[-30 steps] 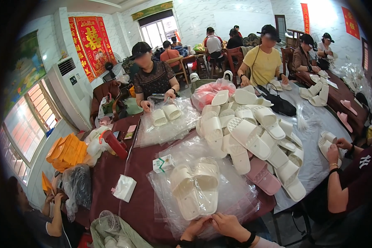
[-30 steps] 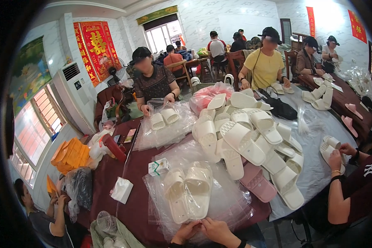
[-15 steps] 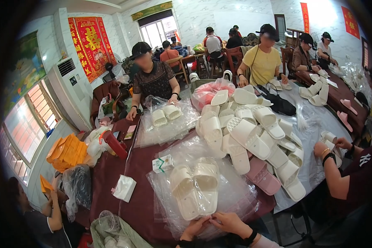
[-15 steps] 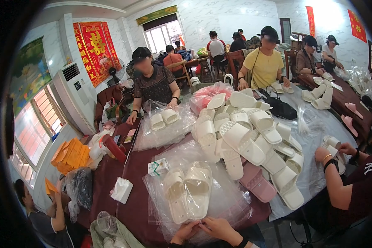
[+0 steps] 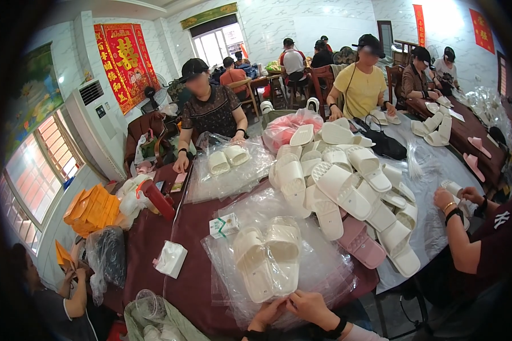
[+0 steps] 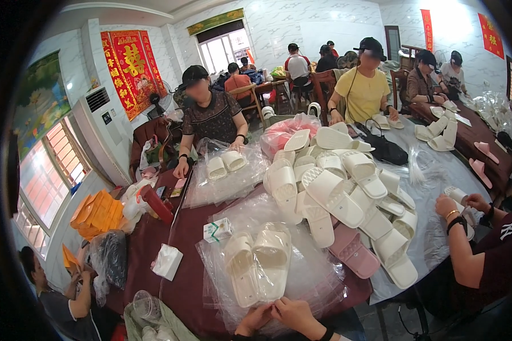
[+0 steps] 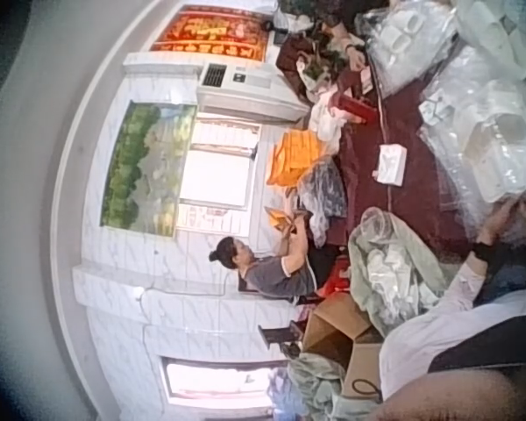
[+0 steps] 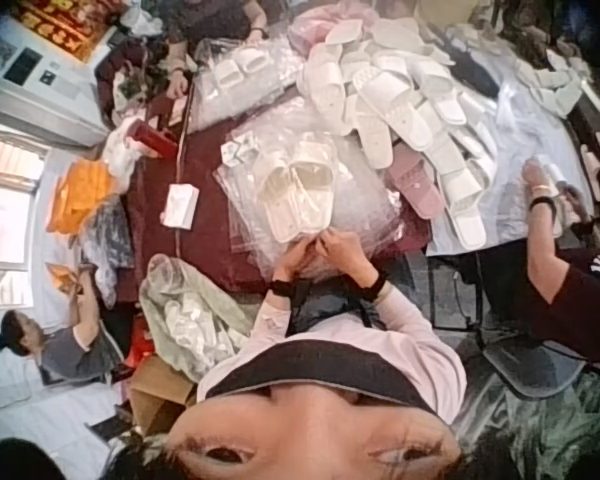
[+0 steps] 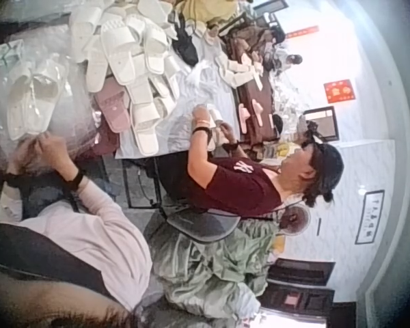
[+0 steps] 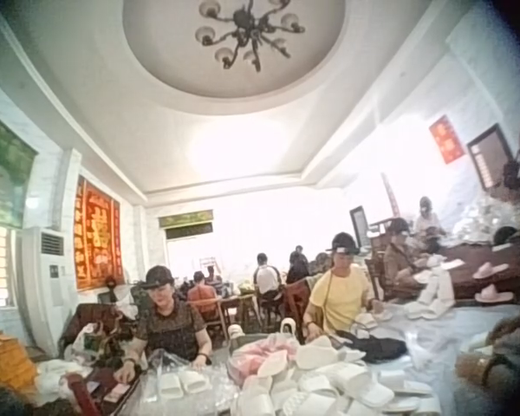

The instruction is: Inspecting and organizing manufactured slipper components at a production table.

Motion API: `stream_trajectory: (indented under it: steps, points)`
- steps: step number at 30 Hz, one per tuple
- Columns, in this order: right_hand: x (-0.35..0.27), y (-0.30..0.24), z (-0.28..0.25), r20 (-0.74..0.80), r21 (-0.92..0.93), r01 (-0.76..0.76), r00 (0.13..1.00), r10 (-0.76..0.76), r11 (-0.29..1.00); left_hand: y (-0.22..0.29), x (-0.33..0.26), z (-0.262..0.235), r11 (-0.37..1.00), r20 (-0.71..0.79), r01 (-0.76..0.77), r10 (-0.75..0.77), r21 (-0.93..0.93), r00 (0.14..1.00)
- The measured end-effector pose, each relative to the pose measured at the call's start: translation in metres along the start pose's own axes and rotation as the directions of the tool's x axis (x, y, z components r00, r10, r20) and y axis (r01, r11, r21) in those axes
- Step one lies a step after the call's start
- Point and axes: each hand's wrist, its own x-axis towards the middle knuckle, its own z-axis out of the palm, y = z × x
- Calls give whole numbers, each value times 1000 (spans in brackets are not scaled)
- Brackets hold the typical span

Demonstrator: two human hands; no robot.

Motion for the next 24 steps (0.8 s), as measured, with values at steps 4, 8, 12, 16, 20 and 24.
stream_trajectory:
  steps: [4,8,12,16,20,24]
  points:
    - [0,-2,-2,41,-5,-17,999,18,1000,4,-3,3,998,17,-24,23,65,1000]
    - [0,-2,-2,51,112,-66,997,60,992,6,-4,7,999,-1,-7,7,43,1000]
    - [0,3,0,65,240,-100,994,87,966,6,-4,4,999,48,-3,1,39,999]
    - [-1,1,0,56,281,-135,991,124,950,7,-5,6,998,37,7,-10,65,999]
    - [-5,-3,5,68,201,-195,980,185,960,7,-6,10,999,32,-19,17,51,999]
    - [-3,-3,6,26,267,-200,979,200,943,9,-5,12,995,-6,13,-13,96,1000]
